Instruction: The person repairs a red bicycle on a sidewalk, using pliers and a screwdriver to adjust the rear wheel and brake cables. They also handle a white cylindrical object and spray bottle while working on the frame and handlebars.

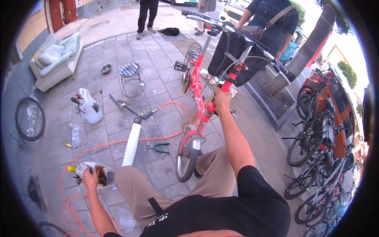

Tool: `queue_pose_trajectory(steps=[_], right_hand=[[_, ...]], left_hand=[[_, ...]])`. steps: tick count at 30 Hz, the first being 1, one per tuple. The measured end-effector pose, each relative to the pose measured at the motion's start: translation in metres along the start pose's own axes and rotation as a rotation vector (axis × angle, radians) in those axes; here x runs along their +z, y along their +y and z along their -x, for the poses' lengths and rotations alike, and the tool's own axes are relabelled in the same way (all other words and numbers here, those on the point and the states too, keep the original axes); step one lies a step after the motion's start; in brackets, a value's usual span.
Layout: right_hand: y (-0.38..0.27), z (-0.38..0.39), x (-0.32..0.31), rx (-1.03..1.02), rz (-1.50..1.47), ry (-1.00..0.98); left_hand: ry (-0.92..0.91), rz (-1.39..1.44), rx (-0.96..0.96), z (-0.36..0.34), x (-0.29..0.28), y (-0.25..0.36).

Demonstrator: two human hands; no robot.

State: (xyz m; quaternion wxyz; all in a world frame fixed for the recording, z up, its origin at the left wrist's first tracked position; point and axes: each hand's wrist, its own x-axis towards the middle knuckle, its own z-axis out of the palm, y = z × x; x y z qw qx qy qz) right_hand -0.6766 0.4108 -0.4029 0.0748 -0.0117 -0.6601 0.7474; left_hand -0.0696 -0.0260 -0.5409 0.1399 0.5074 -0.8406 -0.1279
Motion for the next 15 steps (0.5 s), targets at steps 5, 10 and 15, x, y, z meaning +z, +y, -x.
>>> queue_pose_trajectory(steps=[5,10,15], right_hand=[[0.008,-0.019,-0.002,0.055,-0.098,-0.261],[0.012,-0.028,-0.007,0.111,-0.097,-0.33],[0.001,-0.013,-0.009,0.035,-0.076,-0.27]], left_hand=[[0.023,0.092,0.157,-0.019,-0.055,0.064],[0.2,0.244,0.412,-0.025,-0.122,0.199],[0.359,0.424,0.765,-0.001,-0.187,0.394]])
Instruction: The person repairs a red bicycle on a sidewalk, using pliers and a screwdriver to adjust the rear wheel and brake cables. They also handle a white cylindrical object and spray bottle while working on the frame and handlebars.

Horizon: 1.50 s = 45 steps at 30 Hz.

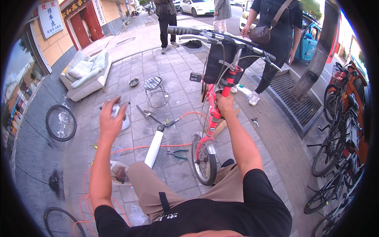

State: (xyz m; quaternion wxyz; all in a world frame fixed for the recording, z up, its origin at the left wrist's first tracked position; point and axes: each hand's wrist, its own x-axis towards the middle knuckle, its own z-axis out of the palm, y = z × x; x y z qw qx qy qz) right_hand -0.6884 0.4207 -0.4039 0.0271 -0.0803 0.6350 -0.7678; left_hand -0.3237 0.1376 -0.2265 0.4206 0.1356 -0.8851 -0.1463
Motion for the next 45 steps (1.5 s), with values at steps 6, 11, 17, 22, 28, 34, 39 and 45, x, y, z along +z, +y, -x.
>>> queue_pose_trajectory(steps=[6,11,17,22,28,34,39,45], right_hand=[[-0.016,0.014,0.009,-0.088,0.012,0.058],[-0.008,0.013,0.009,-0.126,-0.004,0.075],[0.005,0.004,0.013,-0.182,-0.014,0.126],[0.003,0.007,0.013,-0.103,0.006,0.084],[-0.009,0.014,0.012,-0.073,-0.043,0.081],[-0.014,0.019,0.012,-0.117,-0.054,0.092],[-0.015,0.019,0.009,-0.056,-0.044,0.065],[-0.006,0.012,0.007,-0.09,-0.042,0.031]], left_hand=[[0.107,-0.048,0.705,-0.141,0.055,0.17],[-0.281,-0.489,0.58,-0.209,0.097,0.227],[-0.354,-0.692,0.483,-0.235,0.121,0.212],[-0.355,-0.677,0.574,-0.256,0.13,0.196],[-0.293,-0.626,0.617,-0.267,0.14,0.185],[-0.319,-0.584,0.606,-0.253,0.127,0.195],[-0.519,-0.712,0.498,-0.249,0.115,0.211],[-0.415,-0.686,0.572,-0.265,0.129,0.202]])
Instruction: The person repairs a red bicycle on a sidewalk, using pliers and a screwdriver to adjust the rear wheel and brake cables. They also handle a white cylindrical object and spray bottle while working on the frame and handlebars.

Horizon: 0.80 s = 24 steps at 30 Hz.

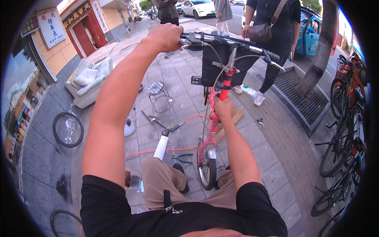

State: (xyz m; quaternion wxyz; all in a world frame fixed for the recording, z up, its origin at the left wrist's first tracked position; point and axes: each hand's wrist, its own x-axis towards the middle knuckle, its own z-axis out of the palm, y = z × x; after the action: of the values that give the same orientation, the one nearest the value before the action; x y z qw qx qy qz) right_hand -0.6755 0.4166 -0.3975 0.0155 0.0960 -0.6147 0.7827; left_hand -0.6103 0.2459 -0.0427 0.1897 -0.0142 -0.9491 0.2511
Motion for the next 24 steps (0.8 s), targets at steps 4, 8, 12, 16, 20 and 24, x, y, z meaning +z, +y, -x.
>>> queue_pose_trajectory(steps=[4,8,12,16,20,24], right_hand=[[0.004,-0.003,-0.001,-0.017,0.002,-0.017],[-0.001,-0.002,-0.007,0.074,-0.001,-0.092],[-0.02,0.001,-0.029,0.06,0.258,-0.226],[-0.063,0.0,-0.058,-0.198,0.341,0.0],[-0.129,-0.017,-0.047,-0.65,0.299,-0.003],[-0.184,-0.032,-0.012,-0.883,0.837,-0.06]], left_hand=[[0.076,-0.022,0.025,-0.004,0.01,-0.005],[-0.012,0.111,0.026,-0.001,0.011,-0.01],[0.101,0.039,0.056,0.012,0.012,-0.014],[0.341,0.493,0.206,0.041,0.007,-0.009],[0.356,0.94,0.017,0.071,0.005,0.01],[1.175,0.903,-0.076,0.094,0.048,0.048]])
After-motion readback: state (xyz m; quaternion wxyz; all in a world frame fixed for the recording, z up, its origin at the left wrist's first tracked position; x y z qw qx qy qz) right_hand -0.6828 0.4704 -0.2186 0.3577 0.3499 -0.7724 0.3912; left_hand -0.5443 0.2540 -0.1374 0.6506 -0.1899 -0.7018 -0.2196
